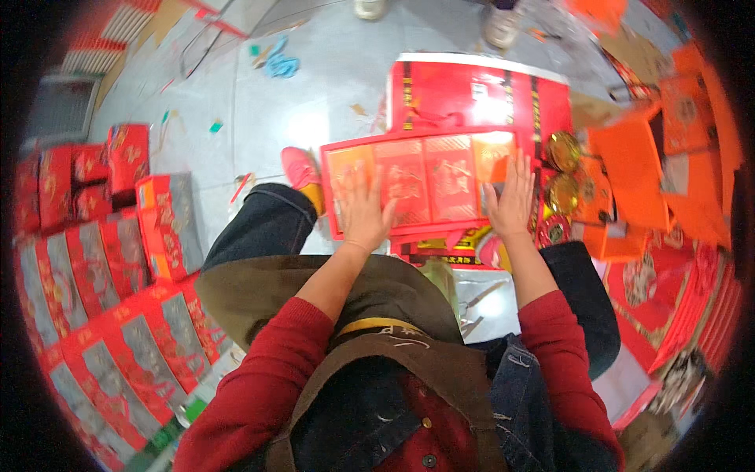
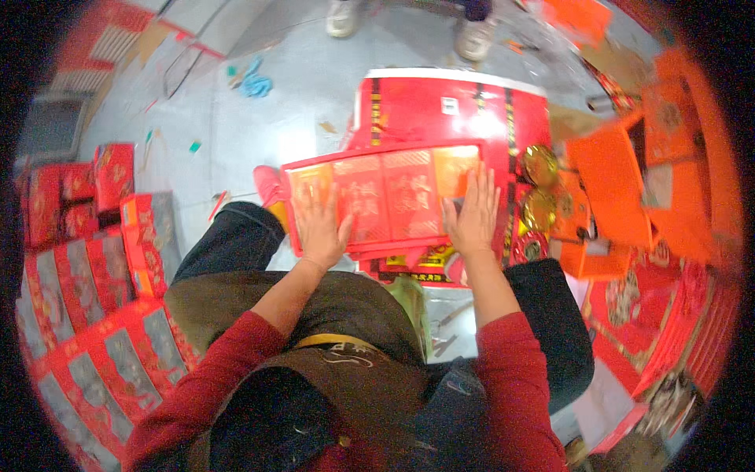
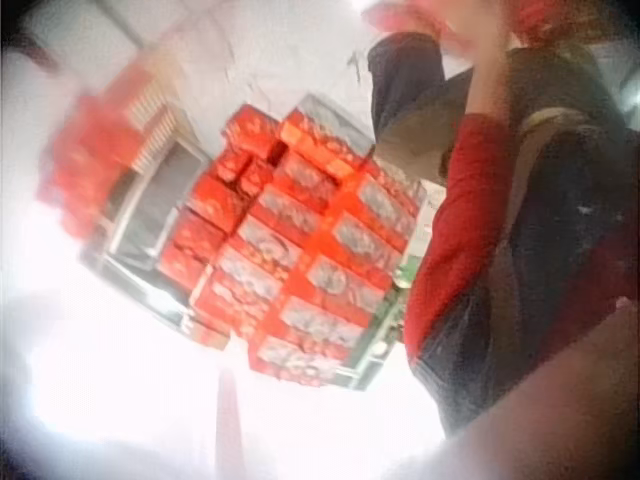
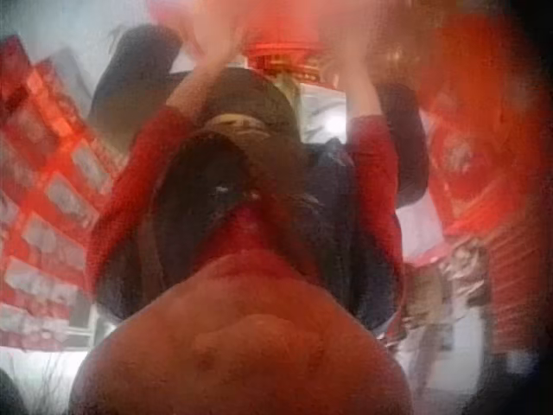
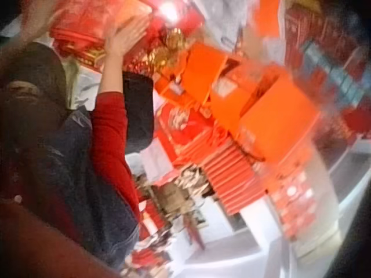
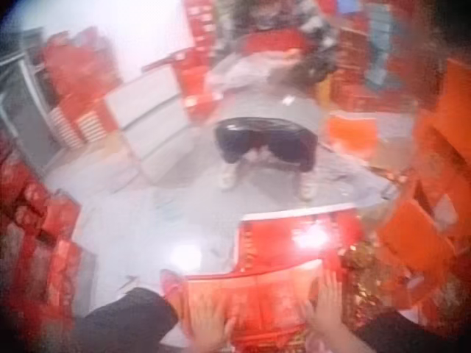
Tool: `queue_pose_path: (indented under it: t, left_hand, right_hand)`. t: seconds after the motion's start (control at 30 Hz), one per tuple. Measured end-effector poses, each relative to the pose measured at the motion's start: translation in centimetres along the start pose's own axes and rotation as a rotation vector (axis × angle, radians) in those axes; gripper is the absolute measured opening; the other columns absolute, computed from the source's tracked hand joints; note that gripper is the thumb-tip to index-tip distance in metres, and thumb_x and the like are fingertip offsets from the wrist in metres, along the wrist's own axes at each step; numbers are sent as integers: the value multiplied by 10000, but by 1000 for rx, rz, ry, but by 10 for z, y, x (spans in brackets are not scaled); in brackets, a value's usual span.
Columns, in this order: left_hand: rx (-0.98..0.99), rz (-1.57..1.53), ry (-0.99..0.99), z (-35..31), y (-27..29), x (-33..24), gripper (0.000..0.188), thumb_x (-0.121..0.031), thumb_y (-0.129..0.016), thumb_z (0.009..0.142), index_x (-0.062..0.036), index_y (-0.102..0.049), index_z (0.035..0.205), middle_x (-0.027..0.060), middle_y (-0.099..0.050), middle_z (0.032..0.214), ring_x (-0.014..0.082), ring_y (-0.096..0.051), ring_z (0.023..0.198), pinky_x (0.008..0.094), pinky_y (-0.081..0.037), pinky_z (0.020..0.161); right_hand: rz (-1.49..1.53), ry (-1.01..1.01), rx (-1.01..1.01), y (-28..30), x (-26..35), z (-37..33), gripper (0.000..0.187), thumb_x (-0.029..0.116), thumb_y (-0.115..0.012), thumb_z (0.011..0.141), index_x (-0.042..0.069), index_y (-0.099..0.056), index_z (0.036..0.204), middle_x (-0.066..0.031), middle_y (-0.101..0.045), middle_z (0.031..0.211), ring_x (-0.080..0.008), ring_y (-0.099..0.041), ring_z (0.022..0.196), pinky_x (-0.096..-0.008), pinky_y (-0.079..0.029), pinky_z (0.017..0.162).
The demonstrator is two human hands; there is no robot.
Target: The person sits on the floor and assembles red gift boxes by placing them into clear plastic bags. They handle the boxes and bags by hand, arranging the contents and sealing the packaging.
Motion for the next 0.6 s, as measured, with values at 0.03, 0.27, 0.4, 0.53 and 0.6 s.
queue_pose_path:
  t: [0.03, 0.27, 0.4, 0.53, 0.6]
  left_hand:
    - [-51, 53, 152, -4, -2, 17, 642, -415, -566, 824, -167, -353, 1377, 194, -162, 1476, 366, -92, 1376, 590, -61, 1065]
    - [131, 125, 197, -10, -11, 29, 692, -482, -493, 845, -181, -258, 1422, 207, -89, 1490, 366, -21, 1386, 659, -45, 1019]
    - [116, 57, 183, -8, -7, 29, 696, -459, -516, 838, -134, -282, 1407, 216, -113, 1483, 373, -25, 1384, 649, -20, 1027]
    - [39, 47, 168, 4, 5, 41, 722, -467, -520, 835, -53, -306, 1386, 200, -125, 1484, 320, -55, 1391, 611, -20, 1055]
    - [36, 83, 151, 13, 3, 50, 728, -460, -517, 837, -41, -294, 1388, 193, -132, 1485, 299, -65, 1394, 600, -35, 1062]
  right_hand:
    - [-30, 34, 71, -6, 4, 7, 739, 328, -560, 845, 2, -203, 1404, -174, -153, 1484, -348, -123, 1375, -476, -121, 1104]
    - [-247, 94, 210, -39, 16, 19, 766, 436, -470, 883, -38, -168, 1404, -189, -123, 1488, -331, -83, 1385, -475, -70, 1109]
    - [-242, 110, 210, -38, 13, 20, 737, 371, -505, 874, -46, -192, 1395, -196, -147, 1479, -339, -110, 1378, -470, -93, 1109]
    - [29, 142, 171, -10, 14, 23, 679, 176, -581, 823, -64, -238, 1359, -228, -215, 1442, -377, -202, 1341, -447, -146, 1107]
    - [10, 208, 219, -14, 8, 16, 669, 166, -586, 818, -62, -253, 1352, -233, -221, 1436, -380, -209, 1336, -449, -157, 1105]
Point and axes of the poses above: each hand's wrist, its own z-axis towards the middle knuckle, its own y-axis out of the back of the hand, x = y × z, the point moved 2 cm from there along z, towards the middle knuckle
